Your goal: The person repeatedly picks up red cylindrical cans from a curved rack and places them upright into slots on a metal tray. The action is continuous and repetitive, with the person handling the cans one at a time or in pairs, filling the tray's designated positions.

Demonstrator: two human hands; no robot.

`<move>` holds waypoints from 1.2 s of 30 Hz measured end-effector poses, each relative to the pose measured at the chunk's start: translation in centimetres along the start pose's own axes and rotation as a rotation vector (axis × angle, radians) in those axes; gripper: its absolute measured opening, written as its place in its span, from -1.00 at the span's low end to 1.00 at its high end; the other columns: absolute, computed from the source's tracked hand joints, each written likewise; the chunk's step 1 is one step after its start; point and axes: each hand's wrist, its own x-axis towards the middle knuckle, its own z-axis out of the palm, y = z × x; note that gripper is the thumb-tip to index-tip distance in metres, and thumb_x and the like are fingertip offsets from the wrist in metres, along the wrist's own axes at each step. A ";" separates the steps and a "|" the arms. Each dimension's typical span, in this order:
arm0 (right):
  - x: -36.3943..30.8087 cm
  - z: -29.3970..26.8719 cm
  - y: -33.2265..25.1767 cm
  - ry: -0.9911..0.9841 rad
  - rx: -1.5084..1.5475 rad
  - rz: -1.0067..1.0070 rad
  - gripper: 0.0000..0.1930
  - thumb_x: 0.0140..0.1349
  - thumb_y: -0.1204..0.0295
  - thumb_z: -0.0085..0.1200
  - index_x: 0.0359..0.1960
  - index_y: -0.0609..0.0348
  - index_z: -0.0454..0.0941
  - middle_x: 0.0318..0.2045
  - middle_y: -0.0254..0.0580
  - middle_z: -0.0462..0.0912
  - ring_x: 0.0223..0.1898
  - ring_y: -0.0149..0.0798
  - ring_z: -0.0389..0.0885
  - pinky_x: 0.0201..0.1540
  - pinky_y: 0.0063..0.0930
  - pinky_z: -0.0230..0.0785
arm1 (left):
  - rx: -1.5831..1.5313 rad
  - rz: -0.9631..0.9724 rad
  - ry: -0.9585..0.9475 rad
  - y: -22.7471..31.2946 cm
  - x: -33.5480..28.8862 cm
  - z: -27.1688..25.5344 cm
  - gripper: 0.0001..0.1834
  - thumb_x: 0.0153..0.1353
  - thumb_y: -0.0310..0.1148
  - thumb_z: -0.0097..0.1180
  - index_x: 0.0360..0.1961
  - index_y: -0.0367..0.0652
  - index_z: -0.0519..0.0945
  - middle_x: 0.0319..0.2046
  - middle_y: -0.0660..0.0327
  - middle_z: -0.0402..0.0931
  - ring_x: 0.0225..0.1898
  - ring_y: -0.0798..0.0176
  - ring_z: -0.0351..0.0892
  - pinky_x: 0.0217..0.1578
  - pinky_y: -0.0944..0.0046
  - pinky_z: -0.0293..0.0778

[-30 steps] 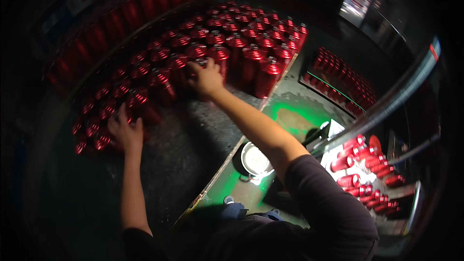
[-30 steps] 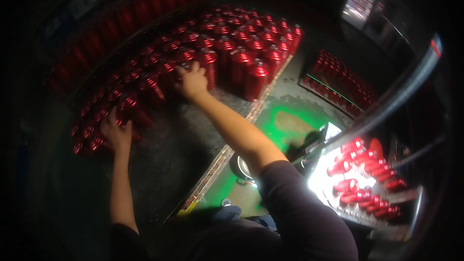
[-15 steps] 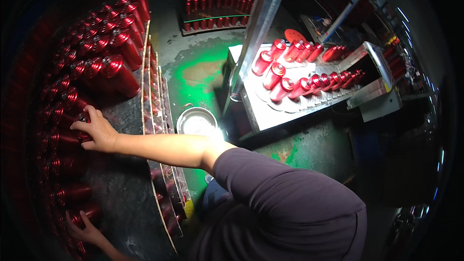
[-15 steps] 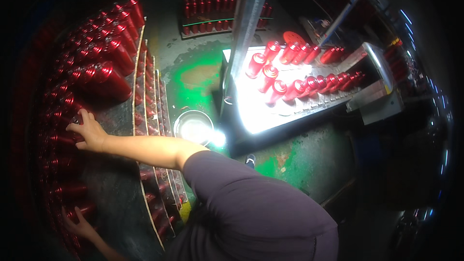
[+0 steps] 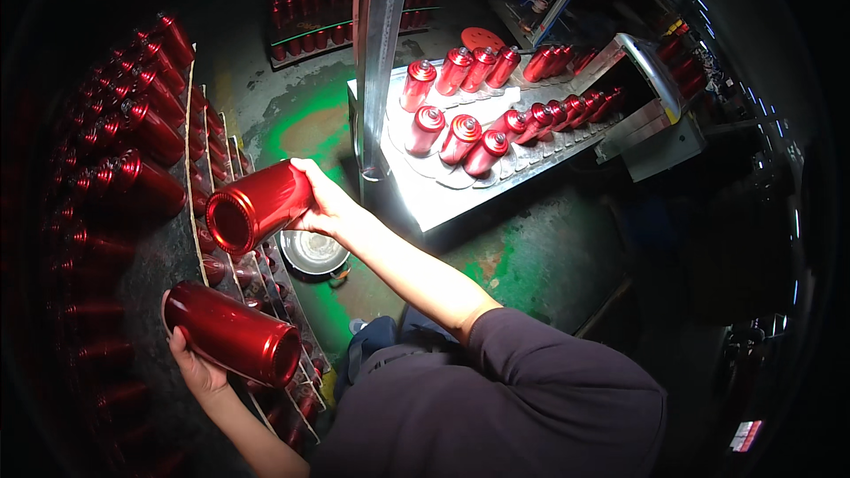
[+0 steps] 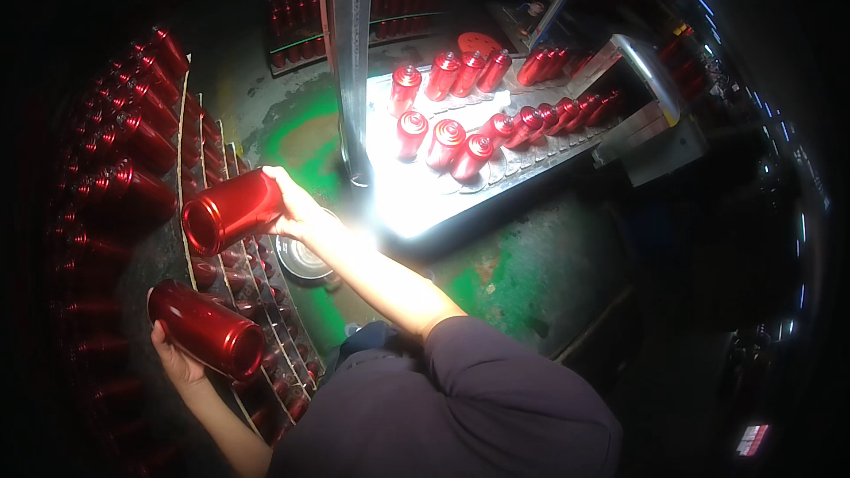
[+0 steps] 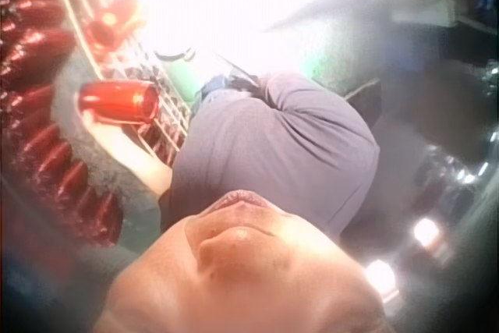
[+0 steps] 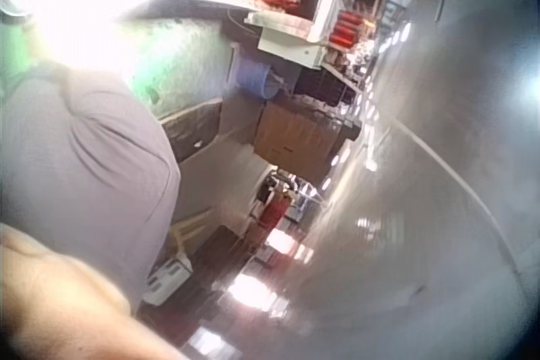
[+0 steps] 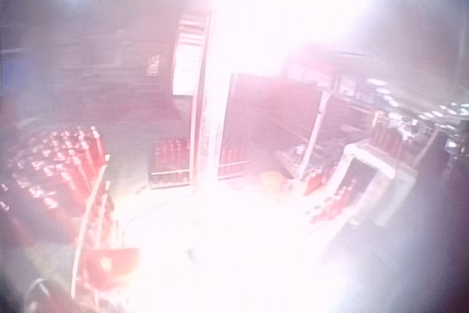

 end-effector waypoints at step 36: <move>-3.2 -1.3 -2.0 0.068 0.182 0.073 -0.34 0.37 -0.27 -0.11 0.22 -0.03 0.45 0.15 -0.12 0.59 0.11 -0.03 0.63 0.10 0.04 0.57 | -0.937 -0.911 -0.254 -14.3 13.1 -1.9 -0.08 0.22 0.11 0.16 0.45 -0.23 0.18 0.42 -0.19 0.13 0.36 -0.30 0.23 0.27 -0.23 0.37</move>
